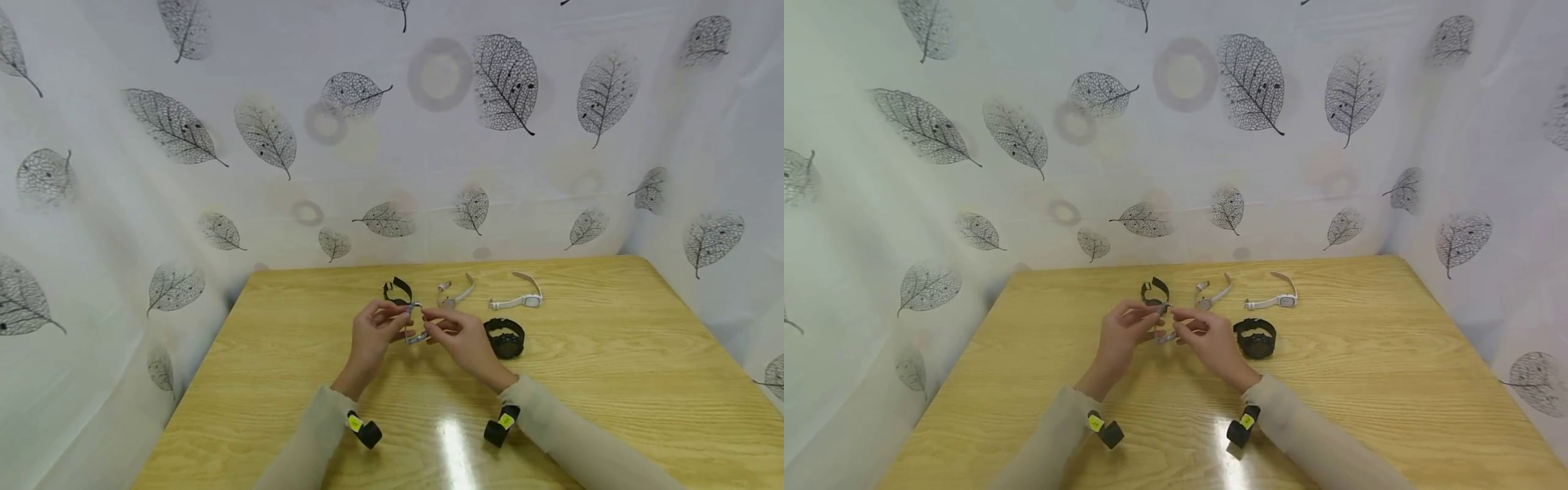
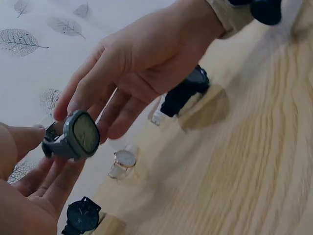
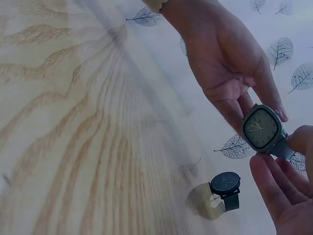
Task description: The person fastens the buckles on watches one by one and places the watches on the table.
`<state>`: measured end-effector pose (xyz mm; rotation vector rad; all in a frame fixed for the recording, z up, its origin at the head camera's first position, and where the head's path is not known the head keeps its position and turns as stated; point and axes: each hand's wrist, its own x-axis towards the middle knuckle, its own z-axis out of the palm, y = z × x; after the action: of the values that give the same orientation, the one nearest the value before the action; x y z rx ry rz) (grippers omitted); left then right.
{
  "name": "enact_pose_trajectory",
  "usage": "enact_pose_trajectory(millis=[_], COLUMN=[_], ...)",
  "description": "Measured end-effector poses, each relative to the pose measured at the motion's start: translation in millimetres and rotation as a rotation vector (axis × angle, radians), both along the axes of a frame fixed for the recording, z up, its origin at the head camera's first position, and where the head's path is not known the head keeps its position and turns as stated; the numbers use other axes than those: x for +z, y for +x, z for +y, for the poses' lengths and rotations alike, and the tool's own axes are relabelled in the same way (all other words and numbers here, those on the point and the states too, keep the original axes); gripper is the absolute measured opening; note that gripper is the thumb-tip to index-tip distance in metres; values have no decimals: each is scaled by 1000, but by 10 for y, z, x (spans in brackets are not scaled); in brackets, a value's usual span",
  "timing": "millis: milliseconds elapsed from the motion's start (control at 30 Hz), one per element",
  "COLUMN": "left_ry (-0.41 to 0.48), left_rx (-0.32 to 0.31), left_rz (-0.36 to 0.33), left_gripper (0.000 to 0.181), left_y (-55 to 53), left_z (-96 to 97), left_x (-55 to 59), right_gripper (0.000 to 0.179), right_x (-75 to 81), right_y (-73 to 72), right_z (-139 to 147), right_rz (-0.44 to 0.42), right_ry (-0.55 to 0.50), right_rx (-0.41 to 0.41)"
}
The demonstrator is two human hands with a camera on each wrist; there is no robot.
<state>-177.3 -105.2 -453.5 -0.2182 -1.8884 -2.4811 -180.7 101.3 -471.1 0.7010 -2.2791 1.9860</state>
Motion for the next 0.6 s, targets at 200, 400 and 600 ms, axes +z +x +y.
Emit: enact_pose_trajectory(millis=[200,400,600], left_ry=[-198,-254,-248], left_rx=[-110,-183,-176], left_rz=[82,94,72], left_gripper=[30,36,36], left_y=[13,35,42], left_z=[-108,-160,-163], left_x=[-97,-165,-173], right_gripper=[35,37,39], right_x=[9,27,-4], right_y=[-27,-26,-34], right_z=[44,55,60], right_rz=[-59,-69,-89], right_ry=[-10,12,28], right_rx=[6,27,44])
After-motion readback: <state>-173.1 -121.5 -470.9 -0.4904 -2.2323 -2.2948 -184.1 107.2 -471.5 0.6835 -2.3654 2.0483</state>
